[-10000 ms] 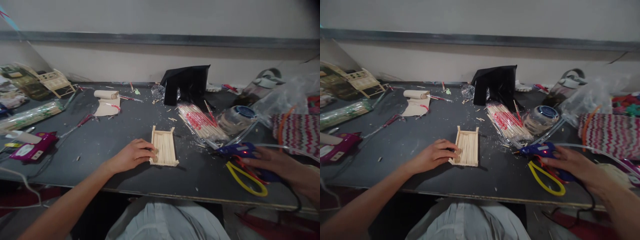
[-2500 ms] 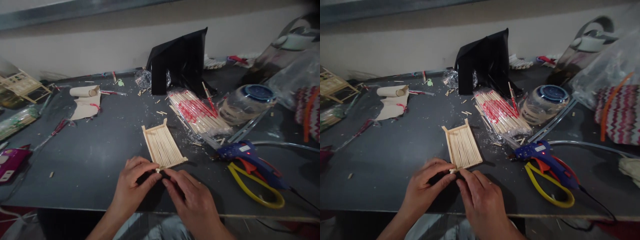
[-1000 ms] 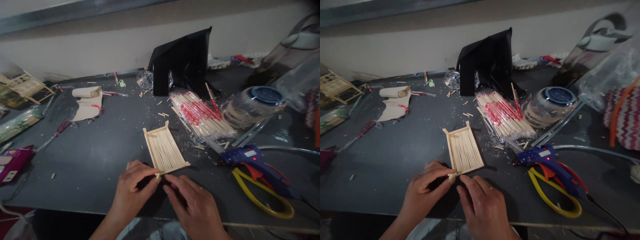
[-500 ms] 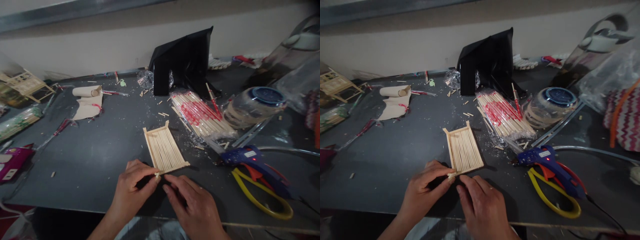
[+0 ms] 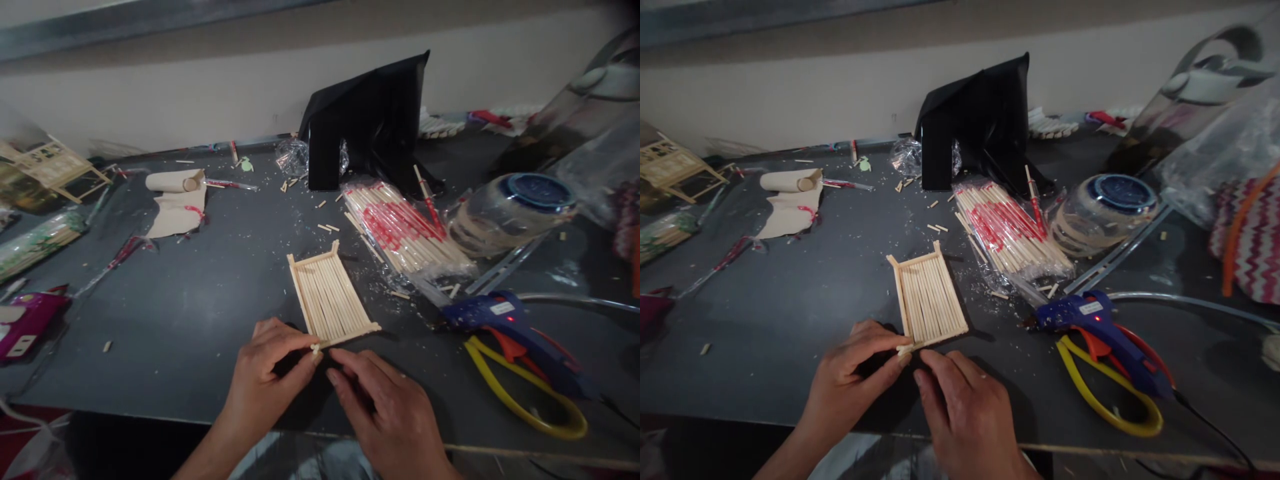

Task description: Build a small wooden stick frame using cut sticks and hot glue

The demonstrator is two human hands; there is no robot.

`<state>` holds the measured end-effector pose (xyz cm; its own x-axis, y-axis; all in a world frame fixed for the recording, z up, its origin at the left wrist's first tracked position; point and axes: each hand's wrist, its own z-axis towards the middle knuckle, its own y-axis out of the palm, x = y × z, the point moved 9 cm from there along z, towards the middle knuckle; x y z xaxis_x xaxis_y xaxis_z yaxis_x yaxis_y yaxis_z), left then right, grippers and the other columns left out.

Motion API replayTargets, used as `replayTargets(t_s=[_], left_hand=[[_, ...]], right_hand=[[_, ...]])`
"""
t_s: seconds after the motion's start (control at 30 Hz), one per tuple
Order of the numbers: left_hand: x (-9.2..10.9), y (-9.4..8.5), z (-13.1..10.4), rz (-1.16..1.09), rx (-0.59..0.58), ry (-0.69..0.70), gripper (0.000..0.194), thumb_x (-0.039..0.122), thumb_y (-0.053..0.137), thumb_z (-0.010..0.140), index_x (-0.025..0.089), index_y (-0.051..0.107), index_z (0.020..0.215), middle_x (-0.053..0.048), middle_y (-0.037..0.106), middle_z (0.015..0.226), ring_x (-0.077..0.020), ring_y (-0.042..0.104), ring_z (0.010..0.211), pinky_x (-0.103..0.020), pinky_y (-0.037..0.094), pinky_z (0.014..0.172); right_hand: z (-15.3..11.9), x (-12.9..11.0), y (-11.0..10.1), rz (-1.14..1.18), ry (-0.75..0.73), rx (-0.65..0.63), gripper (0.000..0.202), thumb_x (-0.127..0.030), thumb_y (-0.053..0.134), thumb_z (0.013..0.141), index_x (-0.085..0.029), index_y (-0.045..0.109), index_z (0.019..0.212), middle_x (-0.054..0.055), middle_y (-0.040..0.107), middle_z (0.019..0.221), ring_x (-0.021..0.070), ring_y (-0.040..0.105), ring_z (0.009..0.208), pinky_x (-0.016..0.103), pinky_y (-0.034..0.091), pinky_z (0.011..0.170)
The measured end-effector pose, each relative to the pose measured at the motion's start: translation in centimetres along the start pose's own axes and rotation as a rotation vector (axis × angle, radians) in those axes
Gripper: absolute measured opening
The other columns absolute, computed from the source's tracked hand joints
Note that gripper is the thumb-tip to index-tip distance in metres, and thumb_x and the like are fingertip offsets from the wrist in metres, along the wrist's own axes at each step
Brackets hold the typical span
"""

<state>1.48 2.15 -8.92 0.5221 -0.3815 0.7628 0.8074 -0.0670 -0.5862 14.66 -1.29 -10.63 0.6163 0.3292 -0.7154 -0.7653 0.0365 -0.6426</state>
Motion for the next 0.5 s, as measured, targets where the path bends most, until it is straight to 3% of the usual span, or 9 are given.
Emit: replayTargets(t_s=[0.5], left_hand=[[-0.02,-0.03,0.00,-0.005,0.005,-0.004,0.015,0.014,0.066,0.081,0.024,0.070,0.091,0.001,0.072,0.074,-0.0145,0.064,0.068,-0.032,0.048,0.068]], right_hand=[[-0.07,0.05,-0.14,0.001,0.003,0.013,0.019,-0.023,0.050,0.093,-0.018,0.067,0.101,0.002,0.069,0.072,0.0138,0.066,0.061,0.023,0.050,0.054]])
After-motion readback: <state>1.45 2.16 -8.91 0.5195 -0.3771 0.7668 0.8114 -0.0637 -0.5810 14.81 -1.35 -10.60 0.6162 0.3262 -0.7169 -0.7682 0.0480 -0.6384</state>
